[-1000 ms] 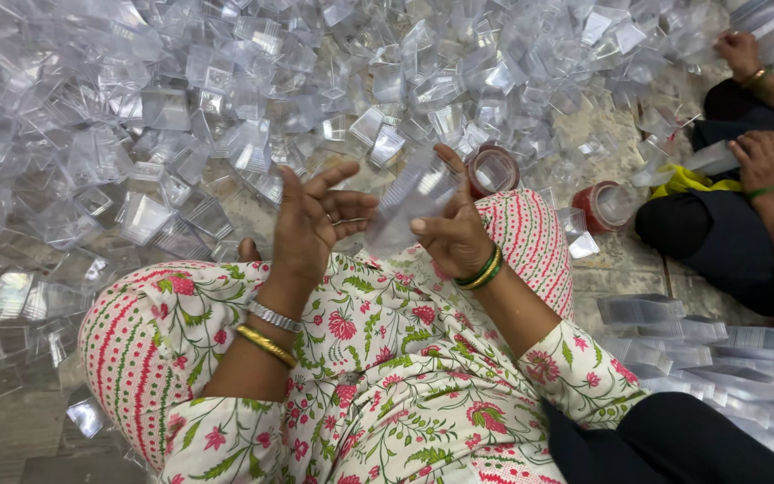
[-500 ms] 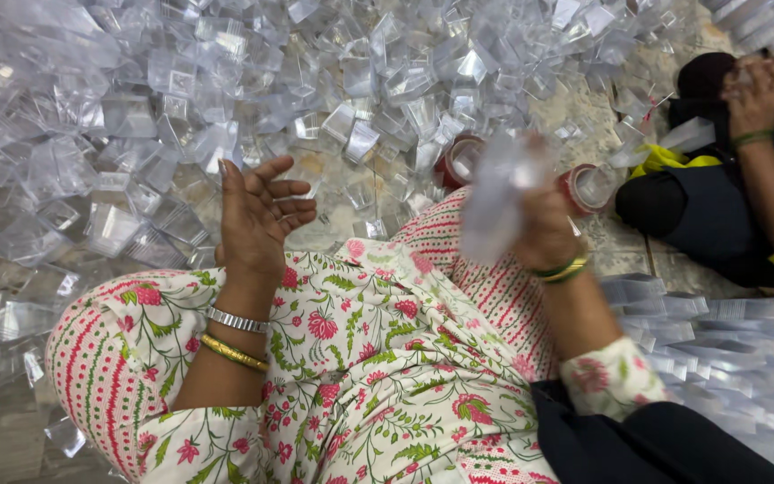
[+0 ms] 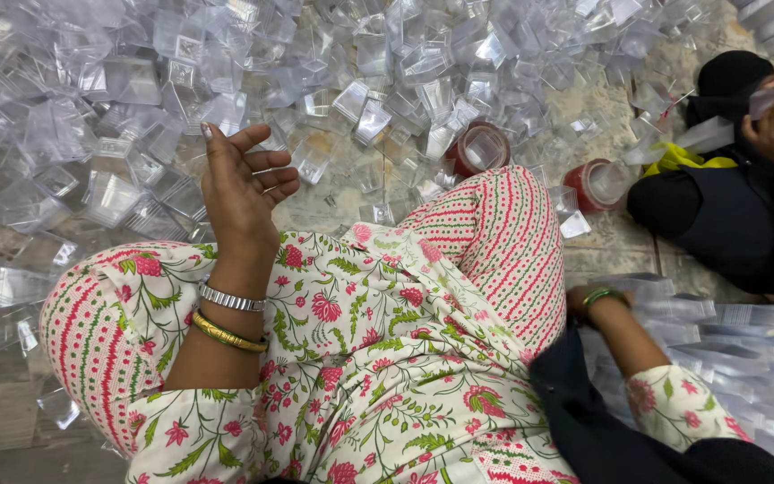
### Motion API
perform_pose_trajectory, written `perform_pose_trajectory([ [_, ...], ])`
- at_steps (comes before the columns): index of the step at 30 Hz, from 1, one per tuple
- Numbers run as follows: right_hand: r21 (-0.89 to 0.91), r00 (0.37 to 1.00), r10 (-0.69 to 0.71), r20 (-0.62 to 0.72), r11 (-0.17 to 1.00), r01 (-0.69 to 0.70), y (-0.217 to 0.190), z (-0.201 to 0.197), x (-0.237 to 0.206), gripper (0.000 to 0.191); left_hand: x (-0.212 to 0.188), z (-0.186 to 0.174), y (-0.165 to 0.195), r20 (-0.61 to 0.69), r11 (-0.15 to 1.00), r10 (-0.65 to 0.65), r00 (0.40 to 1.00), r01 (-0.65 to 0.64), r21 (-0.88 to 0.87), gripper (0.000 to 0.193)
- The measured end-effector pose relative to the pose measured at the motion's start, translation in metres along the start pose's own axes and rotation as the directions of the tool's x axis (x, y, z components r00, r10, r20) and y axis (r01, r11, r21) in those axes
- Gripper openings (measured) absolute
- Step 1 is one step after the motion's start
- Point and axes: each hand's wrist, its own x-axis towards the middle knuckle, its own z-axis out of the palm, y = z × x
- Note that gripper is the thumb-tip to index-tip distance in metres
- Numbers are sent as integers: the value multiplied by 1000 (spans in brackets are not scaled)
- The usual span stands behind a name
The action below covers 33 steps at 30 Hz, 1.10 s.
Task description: The person sits on the floor among large piles of clear plastic cups and repeatedly picks up cups one at a time, fitting them together into nested stacks. They occasionally turn a cup over and place finished stacks aside while other workers handle cups nearby.
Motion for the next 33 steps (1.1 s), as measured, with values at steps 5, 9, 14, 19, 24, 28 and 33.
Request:
perform_pose_trajectory([
  [5, -189, 975, 208, 73, 963, -191, -18, 23, 16, 113, -2, -1, -1, -24, 999, 18, 1000, -17, 37, 73],
  [9, -316, 950, 308, 55, 908, -276, -9, 28, 17, 126, -3, -3, -3, -53, 998, 21, 998, -18, 60, 72],
  [14, -391, 931, 365, -23, 853, -345, 24, 37, 1, 143, 1, -7, -7, -58, 998, 14, 998, -11, 59, 68],
  [19, -390, 935, 354, -26, 857, -336, 55, 51, 1, 136, 3, -7, -11, -57, 996, 35, 998, -30, 81, 65],
  [24, -385, 937, 348, 20, 868, -314, 76, 63, 2, 116, -1, -4, -2, -85, 999, 29, 996, -27, 31, 61],
  [28, -197, 981, 193, 12, 962, -187, 61, 23, -28, 71, 13, -2, 17, -120, 998, -24, 993, 16, -63, 54],
  [33, 39, 747, -88, -659, 988, 151, 16, -129, -94, 27, 53, -4, 34, -41, 990, 75, 996, -79, -114, 38],
])
